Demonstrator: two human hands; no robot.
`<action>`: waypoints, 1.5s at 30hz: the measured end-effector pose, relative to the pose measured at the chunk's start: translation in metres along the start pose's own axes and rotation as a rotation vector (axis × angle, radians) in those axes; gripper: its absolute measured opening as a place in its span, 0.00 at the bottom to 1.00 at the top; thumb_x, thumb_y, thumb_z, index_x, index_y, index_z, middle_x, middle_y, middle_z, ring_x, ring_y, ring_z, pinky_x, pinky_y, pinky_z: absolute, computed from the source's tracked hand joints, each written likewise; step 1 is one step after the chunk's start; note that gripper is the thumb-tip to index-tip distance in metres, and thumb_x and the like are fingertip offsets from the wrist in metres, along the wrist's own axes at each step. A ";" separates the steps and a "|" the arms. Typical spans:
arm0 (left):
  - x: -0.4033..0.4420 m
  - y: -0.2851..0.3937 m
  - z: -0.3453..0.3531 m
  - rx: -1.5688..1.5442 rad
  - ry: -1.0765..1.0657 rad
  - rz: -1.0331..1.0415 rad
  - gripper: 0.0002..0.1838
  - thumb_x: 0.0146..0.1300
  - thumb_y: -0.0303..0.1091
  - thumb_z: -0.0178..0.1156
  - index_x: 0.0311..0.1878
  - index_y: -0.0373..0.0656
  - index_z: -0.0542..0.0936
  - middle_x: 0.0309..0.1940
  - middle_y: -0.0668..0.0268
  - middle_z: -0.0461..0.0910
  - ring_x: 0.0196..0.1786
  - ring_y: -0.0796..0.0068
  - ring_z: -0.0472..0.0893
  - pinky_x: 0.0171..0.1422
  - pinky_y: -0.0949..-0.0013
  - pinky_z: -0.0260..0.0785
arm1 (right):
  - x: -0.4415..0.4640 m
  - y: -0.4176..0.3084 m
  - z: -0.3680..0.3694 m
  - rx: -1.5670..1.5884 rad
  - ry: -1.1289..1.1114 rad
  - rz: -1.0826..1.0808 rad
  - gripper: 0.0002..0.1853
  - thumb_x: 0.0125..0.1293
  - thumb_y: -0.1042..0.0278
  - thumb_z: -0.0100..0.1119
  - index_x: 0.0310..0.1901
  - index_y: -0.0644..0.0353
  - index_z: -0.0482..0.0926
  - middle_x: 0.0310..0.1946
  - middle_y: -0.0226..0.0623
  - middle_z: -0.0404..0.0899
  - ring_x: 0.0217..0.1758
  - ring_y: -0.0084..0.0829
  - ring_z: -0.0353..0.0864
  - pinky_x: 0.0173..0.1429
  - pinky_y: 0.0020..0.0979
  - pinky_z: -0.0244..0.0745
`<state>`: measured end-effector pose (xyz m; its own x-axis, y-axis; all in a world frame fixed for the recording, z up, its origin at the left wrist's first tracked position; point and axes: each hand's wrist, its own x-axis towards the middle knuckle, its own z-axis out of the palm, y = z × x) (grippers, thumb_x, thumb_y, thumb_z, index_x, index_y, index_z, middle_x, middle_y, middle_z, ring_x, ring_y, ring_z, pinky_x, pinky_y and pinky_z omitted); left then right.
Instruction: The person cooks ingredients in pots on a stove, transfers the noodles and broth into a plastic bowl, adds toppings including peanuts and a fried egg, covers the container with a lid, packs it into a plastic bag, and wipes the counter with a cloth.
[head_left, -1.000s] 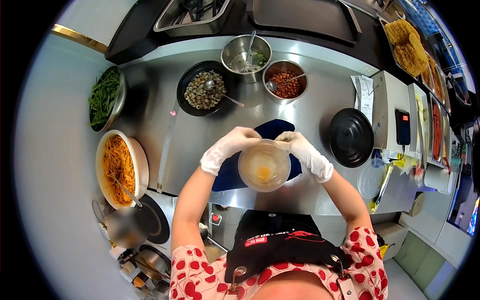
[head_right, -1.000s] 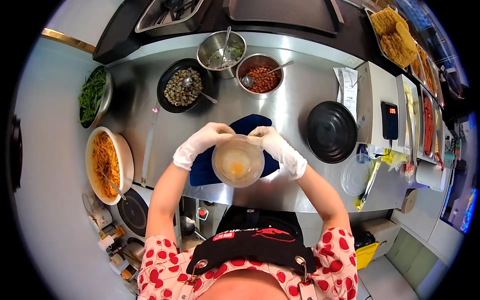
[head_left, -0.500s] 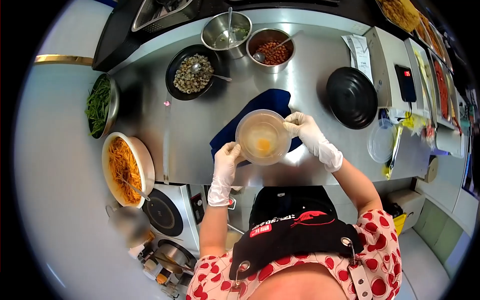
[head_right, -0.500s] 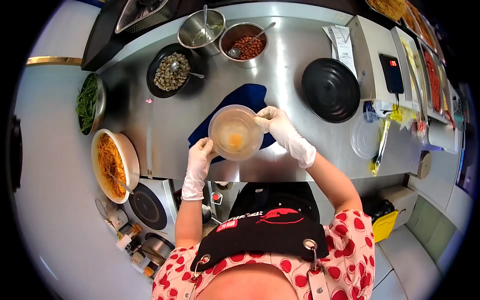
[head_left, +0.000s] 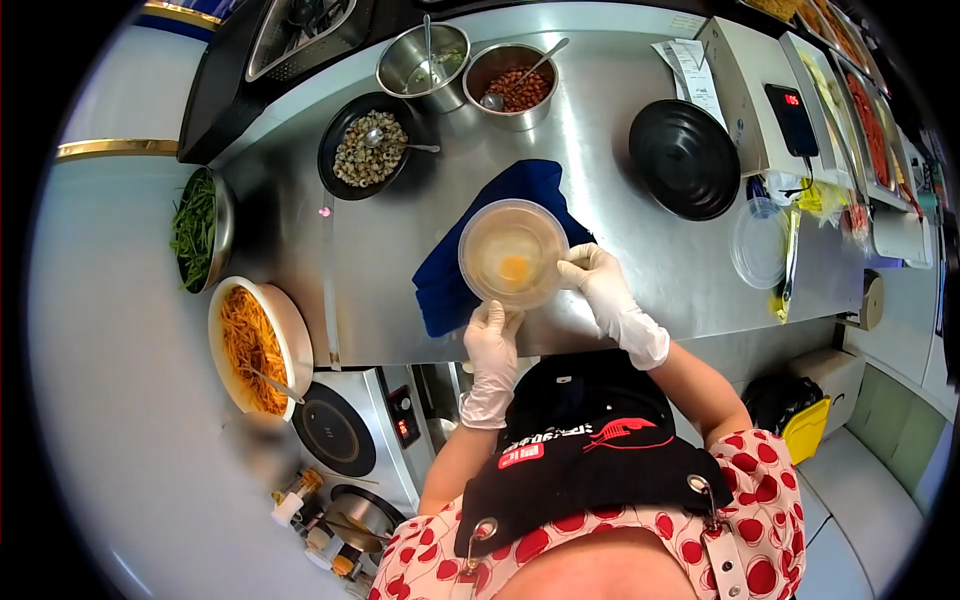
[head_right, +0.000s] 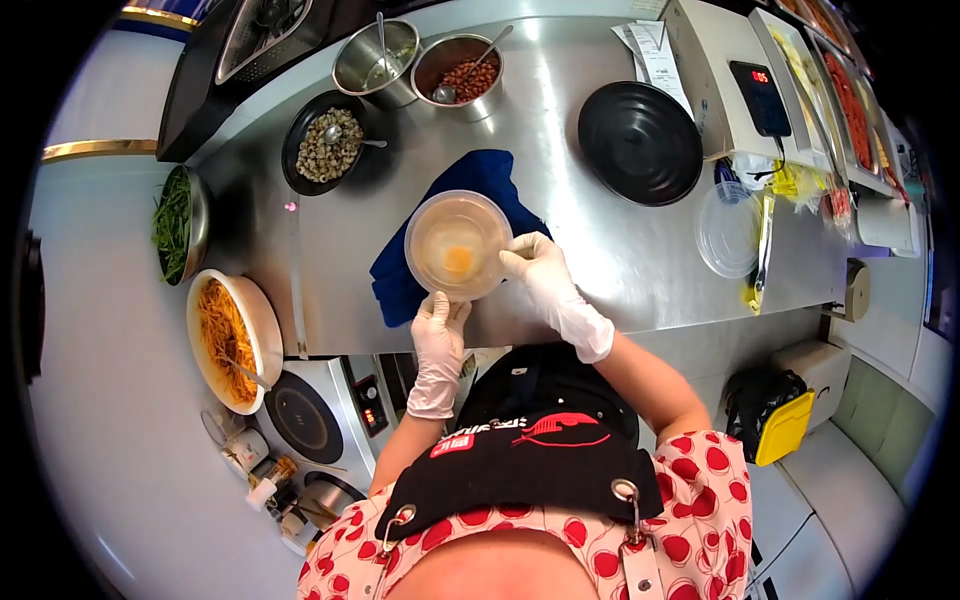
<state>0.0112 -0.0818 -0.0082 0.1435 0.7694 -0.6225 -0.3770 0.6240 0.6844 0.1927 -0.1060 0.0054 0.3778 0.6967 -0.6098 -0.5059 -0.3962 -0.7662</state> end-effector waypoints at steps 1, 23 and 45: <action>-0.002 -0.002 0.001 -0.020 0.004 -0.010 0.07 0.69 0.31 0.55 0.45 0.38 0.75 0.38 0.62 0.79 0.41 0.69 0.79 0.51 0.61 0.73 | -0.002 0.005 0.001 0.029 0.015 0.024 0.06 0.60 0.74 0.63 0.36 0.63 0.76 0.30 0.32 0.79 0.31 0.23 0.77 0.40 0.25 0.75; -0.013 -0.046 0.042 -0.136 0.152 0.223 0.05 0.70 0.26 0.51 0.45 0.35 0.70 0.42 0.58 0.74 0.44 0.69 0.76 0.54 0.61 0.72 | -0.008 0.020 0.004 0.124 -0.032 0.030 0.07 0.65 0.67 0.60 0.37 0.63 0.77 0.31 0.31 0.79 0.34 0.21 0.75 0.43 0.23 0.71; -0.024 -0.033 0.047 0.109 0.286 0.260 0.08 0.67 0.35 0.57 0.44 0.42 0.74 0.39 0.66 0.77 0.39 0.73 0.76 0.44 0.69 0.70 | -0.005 0.021 -0.001 0.126 -0.105 0.010 0.13 0.67 0.60 0.57 0.39 0.64 0.76 0.33 0.32 0.79 0.36 0.22 0.76 0.44 0.25 0.72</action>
<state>0.0631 -0.1145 0.0015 -0.2105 0.8441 -0.4932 -0.2658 0.4360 0.8598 0.1806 -0.1183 -0.0081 0.2922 0.7543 -0.5879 -0.6049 -0.3304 -0.7245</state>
